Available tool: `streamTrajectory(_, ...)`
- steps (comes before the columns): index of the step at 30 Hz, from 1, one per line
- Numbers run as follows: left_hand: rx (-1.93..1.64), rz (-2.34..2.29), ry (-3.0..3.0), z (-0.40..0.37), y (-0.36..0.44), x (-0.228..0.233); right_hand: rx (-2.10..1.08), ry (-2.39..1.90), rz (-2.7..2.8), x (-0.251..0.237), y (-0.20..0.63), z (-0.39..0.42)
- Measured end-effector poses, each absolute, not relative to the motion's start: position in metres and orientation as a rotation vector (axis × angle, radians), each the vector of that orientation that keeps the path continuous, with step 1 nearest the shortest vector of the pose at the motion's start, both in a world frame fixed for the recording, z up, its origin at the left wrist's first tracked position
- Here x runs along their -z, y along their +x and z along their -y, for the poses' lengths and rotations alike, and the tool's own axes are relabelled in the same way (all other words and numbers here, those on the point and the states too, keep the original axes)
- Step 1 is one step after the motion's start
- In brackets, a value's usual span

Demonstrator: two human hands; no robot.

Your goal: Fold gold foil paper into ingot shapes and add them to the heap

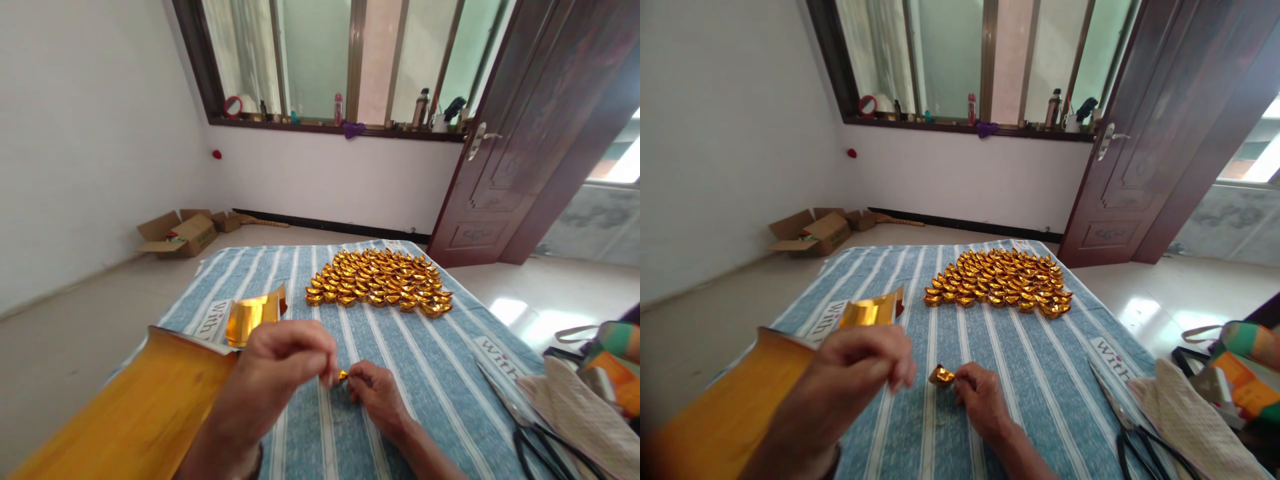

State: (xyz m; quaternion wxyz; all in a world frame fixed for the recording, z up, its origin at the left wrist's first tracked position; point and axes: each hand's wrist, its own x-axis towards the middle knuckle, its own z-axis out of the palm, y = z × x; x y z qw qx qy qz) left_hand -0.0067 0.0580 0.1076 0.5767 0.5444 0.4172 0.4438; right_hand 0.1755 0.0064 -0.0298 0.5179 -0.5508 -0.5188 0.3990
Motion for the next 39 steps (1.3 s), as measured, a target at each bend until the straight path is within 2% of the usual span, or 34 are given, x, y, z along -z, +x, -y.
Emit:
streamTrajectory(2, -0.986, -1.043, 1.516, -0.078, 0.009, -0.093, -0.971, -1.317, 1.246, 0.032, 0.176, -0.006)
streamTrajectory(5, -1.065, -1.394, 1.958, -0.107, 0.028, -0.058, -0.978, -1.317, 1.243, 0.034, 0.175, -0.006)
streamTrajectory(9, -1.107, -1.502, 2.027, -0.129, 0.036, -0.019, -0.971, -1.331, 1.239, 0.038, 0.176, -0.004)
streamTrajectory(14, -1.177, -1.57, 2.026, -0.139, 0.033, 0.007, -1.036, -1.356, 1.233, 0.044, 0.179, -0.001)
streamTrajectory(19, -1.239, -1.632, 1.96, -0.146, 0.026, 0.031, -1.046, -1.412, 1.327, 0.026, 0.187, -0.018)
streamTrajectory(24, -1.284, -1.621, 1.913, -0.147, 0.022, 0.04, -0.674, -1.486, 1.589, 0.0, 0.19, -0.077)
streamTrajectory(30, -1.319, -1.601, 1.882, -0.145, 0.021, 0.042, -0.542, -1.473, 1.695, 0.003, 0.176, -0.135)
streamTrajectory(39, -1.334, -1.602, 1.885, -0.143, 0.025, 0.04, -0.436, -1.494, 1.763, 0.011, 0.165, -0.169)
